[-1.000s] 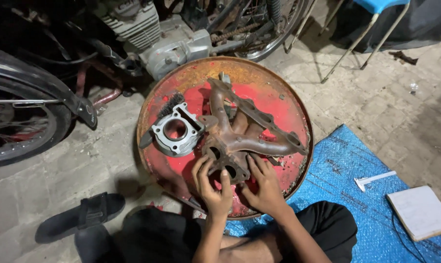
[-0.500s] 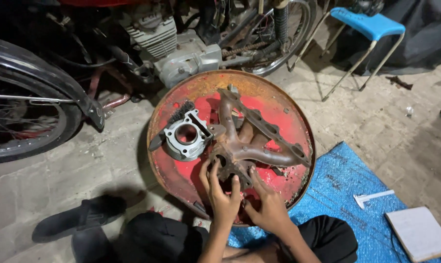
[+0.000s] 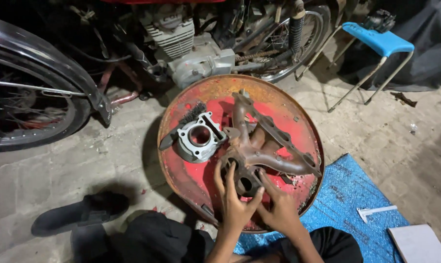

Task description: The person sits on a blue mat and scrubs a rusty, three-pronged metal part with a small abrasive tool. They rotate the part to clean different sections, including the inner curves and edges, while a silver engine cylinder sits nearby on a red tray.

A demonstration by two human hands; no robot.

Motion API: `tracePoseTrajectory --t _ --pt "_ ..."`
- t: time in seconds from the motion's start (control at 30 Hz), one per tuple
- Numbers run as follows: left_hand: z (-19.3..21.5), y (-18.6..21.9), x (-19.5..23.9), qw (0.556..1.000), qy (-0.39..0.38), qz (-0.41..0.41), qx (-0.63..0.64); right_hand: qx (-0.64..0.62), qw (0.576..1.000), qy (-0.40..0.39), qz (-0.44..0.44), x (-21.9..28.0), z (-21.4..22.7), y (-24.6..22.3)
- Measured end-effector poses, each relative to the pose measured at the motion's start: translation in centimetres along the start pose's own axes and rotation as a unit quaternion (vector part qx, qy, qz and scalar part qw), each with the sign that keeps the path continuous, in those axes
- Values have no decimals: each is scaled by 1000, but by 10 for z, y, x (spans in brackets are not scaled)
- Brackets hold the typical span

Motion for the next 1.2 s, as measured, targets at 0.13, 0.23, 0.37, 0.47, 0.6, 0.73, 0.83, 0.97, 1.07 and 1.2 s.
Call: tracePoseTrajectory --t 0.13,0.23,0.37,0.47,0.6,0.73,0.83,0.97,1.07,1.2 --pt "0 -2 2 1000 5 5 -3 119 993 -18 11 -9 -16 26" --pt "-1 -3 -1 1000 1 -6 2 66 997 5 28 -10 -22 27" --pt "3 -1 -2 1000 3 -6 -20 -11 999 -13 31 -3 -11 3" --pt "3 2 -3 1000 9 -3 -10 -39 999 -11 19 -2 -8 -3" --pt "1 -2 -2 1000 6 -9 7 44 999 15 28 -7 -25 26" --pt "0 -7 2 1000 -4 5 -4 54 998 16 18 -9 -27 19" --pt "4 -4 2 1000 6 4 -5 25 999 9 23 -3 -21 8" --pt "3 -6 3 1000 21 6 8 -45 999 -2 24 -1 -12 3" --pt "4 -4 3 1000 21 4 5 -13 999 7 39 -9 -20 17" --pt "-2 -17 8 999 44 6 19 24 998 32 56 -14 -30 30"
Point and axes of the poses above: each hand's wrist, its own x-axis away from the middle knuckle, its own z-axis out of the back of the hand, y = z × x, the point moved 2 cm from there along -x, towards the middle knuckle, and after that the axes turned 8 degrees about y, right-handed, at the moved point
